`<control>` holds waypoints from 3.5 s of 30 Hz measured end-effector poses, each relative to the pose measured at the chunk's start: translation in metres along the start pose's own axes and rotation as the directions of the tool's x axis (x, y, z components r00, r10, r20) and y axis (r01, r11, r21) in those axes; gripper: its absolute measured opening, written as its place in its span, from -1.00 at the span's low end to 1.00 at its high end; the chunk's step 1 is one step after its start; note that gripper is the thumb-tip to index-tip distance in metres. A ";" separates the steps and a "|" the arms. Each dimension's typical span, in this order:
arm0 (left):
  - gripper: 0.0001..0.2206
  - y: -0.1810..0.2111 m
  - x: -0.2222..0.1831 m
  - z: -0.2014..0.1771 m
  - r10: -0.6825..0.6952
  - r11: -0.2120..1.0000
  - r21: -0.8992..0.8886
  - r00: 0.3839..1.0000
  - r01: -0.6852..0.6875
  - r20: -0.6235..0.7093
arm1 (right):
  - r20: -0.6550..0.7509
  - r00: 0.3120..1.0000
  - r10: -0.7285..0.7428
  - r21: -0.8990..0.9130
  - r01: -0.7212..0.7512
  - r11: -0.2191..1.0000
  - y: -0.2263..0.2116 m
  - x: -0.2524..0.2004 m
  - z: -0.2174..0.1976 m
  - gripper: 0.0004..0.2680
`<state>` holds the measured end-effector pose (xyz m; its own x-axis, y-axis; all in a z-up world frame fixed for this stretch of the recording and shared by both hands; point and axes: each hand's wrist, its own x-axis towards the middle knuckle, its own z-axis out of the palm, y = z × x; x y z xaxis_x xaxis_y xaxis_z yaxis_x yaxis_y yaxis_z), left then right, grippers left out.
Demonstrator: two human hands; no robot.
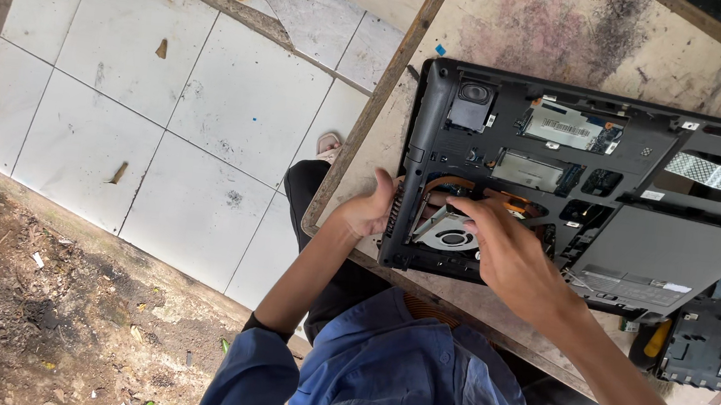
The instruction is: The person installs a laptop motherboard with an attached cooling fan into the laptop chassis. They align the board, press it into place, and adjust the fan and internal components to fit within the case.
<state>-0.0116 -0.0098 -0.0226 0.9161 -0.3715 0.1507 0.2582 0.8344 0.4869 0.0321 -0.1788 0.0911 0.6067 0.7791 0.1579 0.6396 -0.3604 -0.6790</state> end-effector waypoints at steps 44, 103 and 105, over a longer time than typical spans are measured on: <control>-0.77 -0.036 0.003 -0.037 0.385 0.844 0.535 0.744 -0.044 -0.547 | -0.227 0.962 -0.151 -0.472 0.027 0.881 0.009 0.002 0.064 -0.90; -0.74 -0.032 -0.010 -0.008 0.510 0.781 0.555 0.807 -0.288 -0.298 | -0.148 0.964 -0.219 -0.807 0.010 0.590 -0.015 -0.002 0.047 -0.93; -0.76 -0.035 -0.010 -0.011 0.510 0.777 0.572 0.795 -0.262 -0.329 | -0.144 0.965 -0.217 -0.800 0.016 0.599 -0.016 -0.002 0.046 -0.96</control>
<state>-0.0265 -0.0307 -0.0507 0.9605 0.2647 0.0853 -0.2151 0.5128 0.8311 -0.0013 -0.1514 0.0691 0.5146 0.7566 0.4034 0.7706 -0.6144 0.1692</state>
